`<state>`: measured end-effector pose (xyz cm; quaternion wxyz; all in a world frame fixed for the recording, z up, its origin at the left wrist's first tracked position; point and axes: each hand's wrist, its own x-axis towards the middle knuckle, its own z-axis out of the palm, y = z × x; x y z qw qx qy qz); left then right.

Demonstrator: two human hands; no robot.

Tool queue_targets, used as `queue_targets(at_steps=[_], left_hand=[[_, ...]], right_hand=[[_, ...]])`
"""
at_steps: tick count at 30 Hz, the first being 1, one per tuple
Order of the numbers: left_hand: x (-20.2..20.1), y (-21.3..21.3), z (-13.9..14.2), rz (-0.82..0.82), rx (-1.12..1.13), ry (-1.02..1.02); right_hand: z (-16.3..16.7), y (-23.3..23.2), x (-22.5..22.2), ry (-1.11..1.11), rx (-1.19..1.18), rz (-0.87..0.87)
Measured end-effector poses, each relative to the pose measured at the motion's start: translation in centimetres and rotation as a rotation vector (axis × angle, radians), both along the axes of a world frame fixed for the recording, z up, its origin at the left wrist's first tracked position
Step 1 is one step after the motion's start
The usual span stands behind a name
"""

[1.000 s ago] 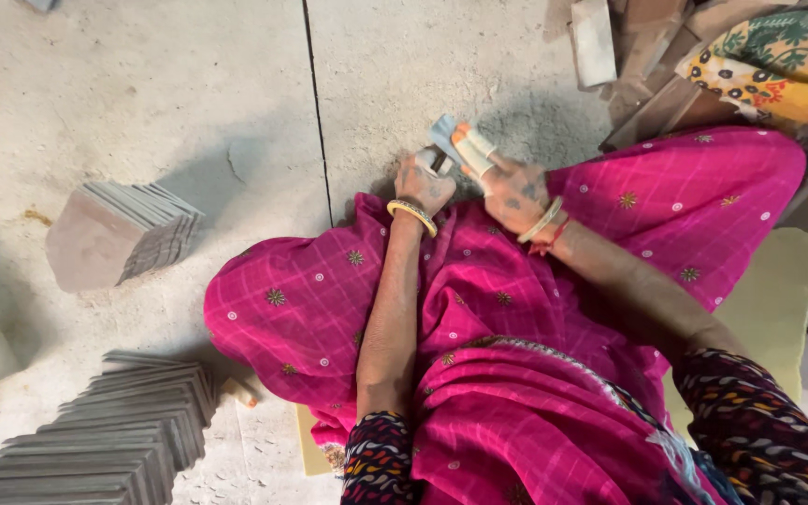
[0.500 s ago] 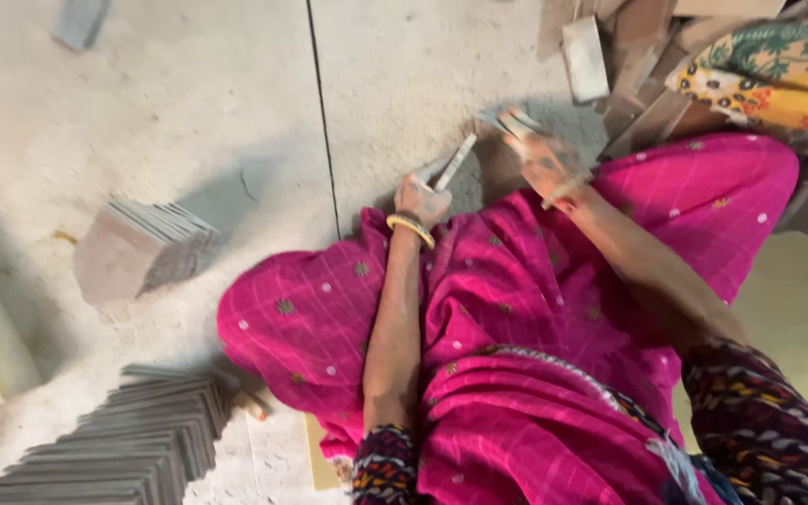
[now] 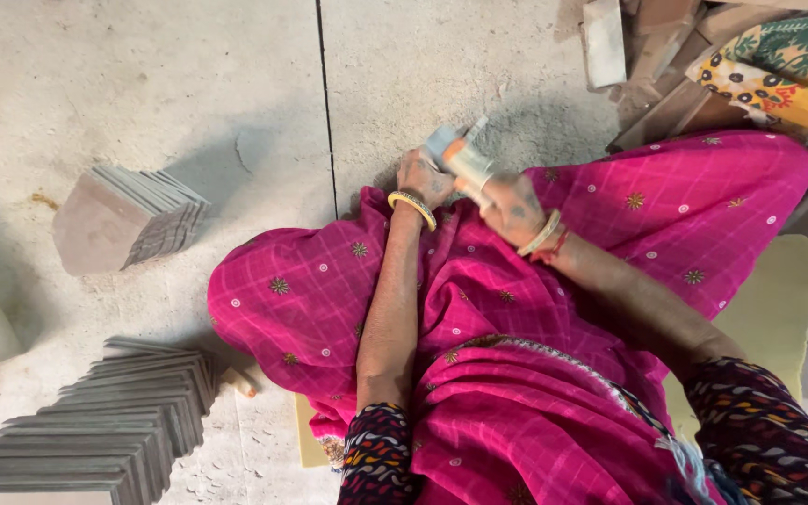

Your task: The person sits on the floor and smooths the edges of small rectangular tiles using a sanding block. They pick up tiles one at a time, rub the edges against the block, and place the finished tiles into a stack.

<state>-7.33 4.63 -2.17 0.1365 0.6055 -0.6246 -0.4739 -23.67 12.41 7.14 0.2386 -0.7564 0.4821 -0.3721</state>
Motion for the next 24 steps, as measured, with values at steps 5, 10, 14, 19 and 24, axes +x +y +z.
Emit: queue_targets(at_steps=[5, 10, 14, 19, 24], left_hand=[[-0.4, 0.2, -0.6, -0.034, -0.116, -0.020], [-0.6, 0.4, -0.2, -0.049, 0.004, -0.122], [-0.3, 0.5, 0.6, 0.035, -0.026, -0.006], [-0.3, 0.5, 0.9, -0.070, -0.171, -0.052], [0.0, 0.4, -0.1, 0.063, -0.099, 0.085]], right_hand=[[-0.7, -1.0, -1.7, 0.152, 0.042, 0.004], [-3.0, -2.1, -3.6, 0.201, -0.009, -0.063], [-4.1, 0.1, -2.6, 0.192, -0.086, -0.012], [-5.0, 1.7, -2.2, 0.351, -0.065, -0.046], [-6.4, -1.2, -4.2, 0.499, -0.057, -0.077]])
